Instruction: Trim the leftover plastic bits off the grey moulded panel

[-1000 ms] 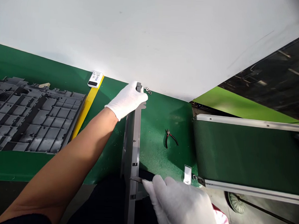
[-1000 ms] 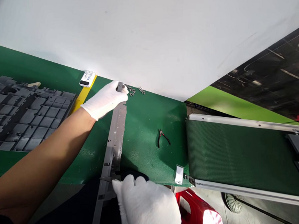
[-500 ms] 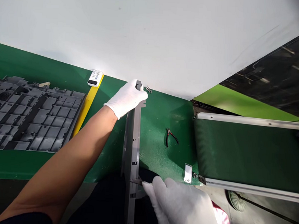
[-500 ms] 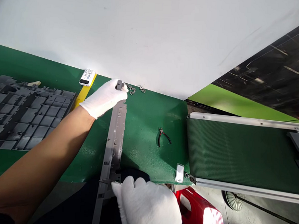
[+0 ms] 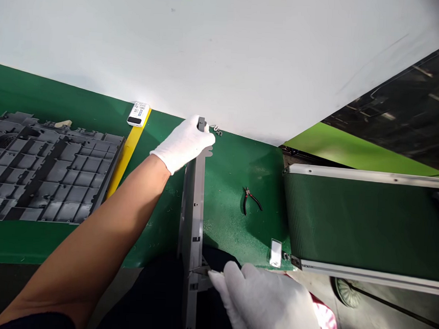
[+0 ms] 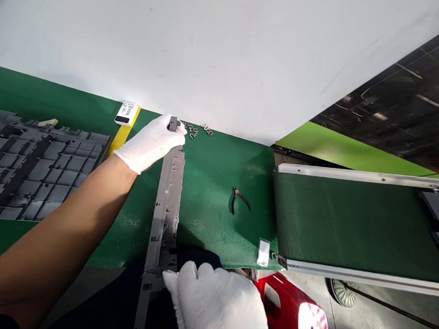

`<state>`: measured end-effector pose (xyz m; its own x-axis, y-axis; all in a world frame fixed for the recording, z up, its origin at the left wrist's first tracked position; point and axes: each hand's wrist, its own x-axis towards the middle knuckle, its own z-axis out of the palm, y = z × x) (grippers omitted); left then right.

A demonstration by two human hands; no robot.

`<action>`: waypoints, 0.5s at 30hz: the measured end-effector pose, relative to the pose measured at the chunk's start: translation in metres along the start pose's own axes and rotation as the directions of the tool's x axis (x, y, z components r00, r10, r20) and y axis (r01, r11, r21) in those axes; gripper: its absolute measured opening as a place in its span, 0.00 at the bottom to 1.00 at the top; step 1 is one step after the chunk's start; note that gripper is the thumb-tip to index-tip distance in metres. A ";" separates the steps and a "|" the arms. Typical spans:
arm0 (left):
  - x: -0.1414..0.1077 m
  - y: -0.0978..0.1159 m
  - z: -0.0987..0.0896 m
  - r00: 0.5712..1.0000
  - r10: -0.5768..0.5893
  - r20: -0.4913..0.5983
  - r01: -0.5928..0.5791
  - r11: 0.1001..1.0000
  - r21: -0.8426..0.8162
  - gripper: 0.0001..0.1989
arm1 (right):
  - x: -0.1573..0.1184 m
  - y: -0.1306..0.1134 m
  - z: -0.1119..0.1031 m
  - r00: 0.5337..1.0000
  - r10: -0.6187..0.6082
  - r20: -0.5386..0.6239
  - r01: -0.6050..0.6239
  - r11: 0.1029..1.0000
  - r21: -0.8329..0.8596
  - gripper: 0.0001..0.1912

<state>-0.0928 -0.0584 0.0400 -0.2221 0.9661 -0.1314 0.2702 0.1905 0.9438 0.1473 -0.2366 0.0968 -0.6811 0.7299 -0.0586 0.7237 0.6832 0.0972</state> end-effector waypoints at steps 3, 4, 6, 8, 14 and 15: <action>-0.001 0.001 0.000 1.000 0.001 -0.002 -0.001 1.000 0.022 0.08 | 0.000 0.002 0.001 1.000 -0.016 0.009 0.016 1.000 -0.015 0.22; -0.001 0.001 0.000 1.000 0.001 -0.004 -0.001 1.000 0.028 0.08 | 0.000 0.003 0.002 1.000 -0.029 -0.001 0.028 0.999 -0.015 0.22; 0.000 0.001 0.001 1.000 0.004 -0.010 -0.003 0.999 0.035 0.08 | 0.000 0.005 0.004 0.998 -0.053 -0.032 0.053 0.999 -0.003 0.22; 0.000 0.000 0.001 1.000 0.011 -0.011 -0.011 0.999 0.038 0.08 | -0.001 0.006 0.008 0.996 -0.076 -0.056 0.077 0.997 0.013 0.22; 0.006 -0.009 0.002 0.999 0.035 -0.032 -0.034 0.999 0.030 0.07 | -0.003 0.007 0.010 0.998 -0.035 -0.050 0.043 0.982 0.183 0.23; 0.007 -0.010 0.002 0.999 0.030 -0.034 -0.029 0.999 0.028 0.06 | -0.003 0.006 0.008 0.998 0.018 -0.054 -0.002 0.961 0.278 0.23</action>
<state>-0.0954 -0.0529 0.0287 -0.2458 0.9649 -0.0924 0.3024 0.1668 0.9385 0.1544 -0.2340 0.0900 -0.6733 0.7394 -0.0033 0.7274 0.6616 -0.1822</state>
